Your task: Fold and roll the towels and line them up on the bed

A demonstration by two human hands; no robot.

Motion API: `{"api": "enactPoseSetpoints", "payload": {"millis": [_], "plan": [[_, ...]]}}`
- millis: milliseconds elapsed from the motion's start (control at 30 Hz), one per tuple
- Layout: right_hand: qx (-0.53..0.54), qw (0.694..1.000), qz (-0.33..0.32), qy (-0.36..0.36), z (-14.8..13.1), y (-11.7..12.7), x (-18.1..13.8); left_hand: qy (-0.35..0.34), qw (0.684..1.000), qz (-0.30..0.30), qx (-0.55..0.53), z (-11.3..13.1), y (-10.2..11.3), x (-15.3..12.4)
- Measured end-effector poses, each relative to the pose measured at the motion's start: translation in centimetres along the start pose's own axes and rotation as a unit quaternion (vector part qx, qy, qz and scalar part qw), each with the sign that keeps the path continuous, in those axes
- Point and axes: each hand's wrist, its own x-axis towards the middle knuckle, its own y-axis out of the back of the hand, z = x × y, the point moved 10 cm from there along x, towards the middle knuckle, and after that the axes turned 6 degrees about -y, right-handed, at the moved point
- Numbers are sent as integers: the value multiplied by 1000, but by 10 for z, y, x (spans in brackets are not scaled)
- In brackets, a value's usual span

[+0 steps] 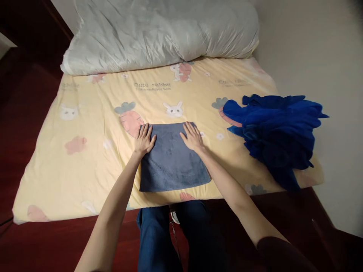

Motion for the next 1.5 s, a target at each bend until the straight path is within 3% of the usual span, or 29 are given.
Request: {"api": "enactPoseSetpoints", "payload": {"millis": [67, 133, 267, 367, 467, 533, 600, 700, 767, 833, 900, 1000, 1067, 1167, 1300, 1400, 1500], "plan": [[-2, 999, 13, -42, 28, 5, 13, 8, 1000, 6, 3, -12, 3, 9], [-5, 998, 20, -64, 34, 12, 20, 20, 1000, 9, 4, -8, 7, 14], [-10, 998, 54, -23, -14, 27, -13, -21, 1000, 14, -3, 47, 14, -7], [-8, 997, -4, 76, -51, 12, -68, -79, 997, -21, -14, 82, 5, -51], [-2, 998, -30, 50, -25, 6, -101, -45, 998, -26, -20, 65, 5, -89], [-3, 1000, -13, -7, 5, 13, -104, -4, 1000, -14, -16, 48, 12, -100], [-9, 999, 0, -44, 17, 22, -103, 19, 1000, -7, -10, 48, 18, -104], [-17, 999, 14, -36, -11, 30, -114, -6, 1000, -13, -11, 86, 17, -110], [-14, 1000, 0, 22, -46, 26, -135, -49, 998, -30, -19, 119, 9, -123], [-8, 996, -33, 77, -67, 15, -162, -79, 996, -45, -22, 136, 1, -146], [-6, 996, -48, 75, -54, 10, -184, -74, 996, -40, -14, 127, 1, -171], [-14, 1000, -14, 11, 3, 19, -201, -59, 998, -18, -8, 92, 15, -206], [-18, 1000, 3, -4, 37, 27, -209, -81, 996, -23, -23, 74, 23, -223], [-4, 1000, 26, 12, 64, 36, -220, -133, 989, -44, -56, 66, 29, -242], [62, 988, 116, 80, 58, 57, -239, -168, 982, -5, -87, 67, 37, -254], [107, 971, 74, 201, 28, 55, -254, -168, 979, 44, -110, 65, 40, -257], [123, 963, 22, 239, 13, 50, -257, -157, 978, 53, -125, 60, 39, -258]]}}
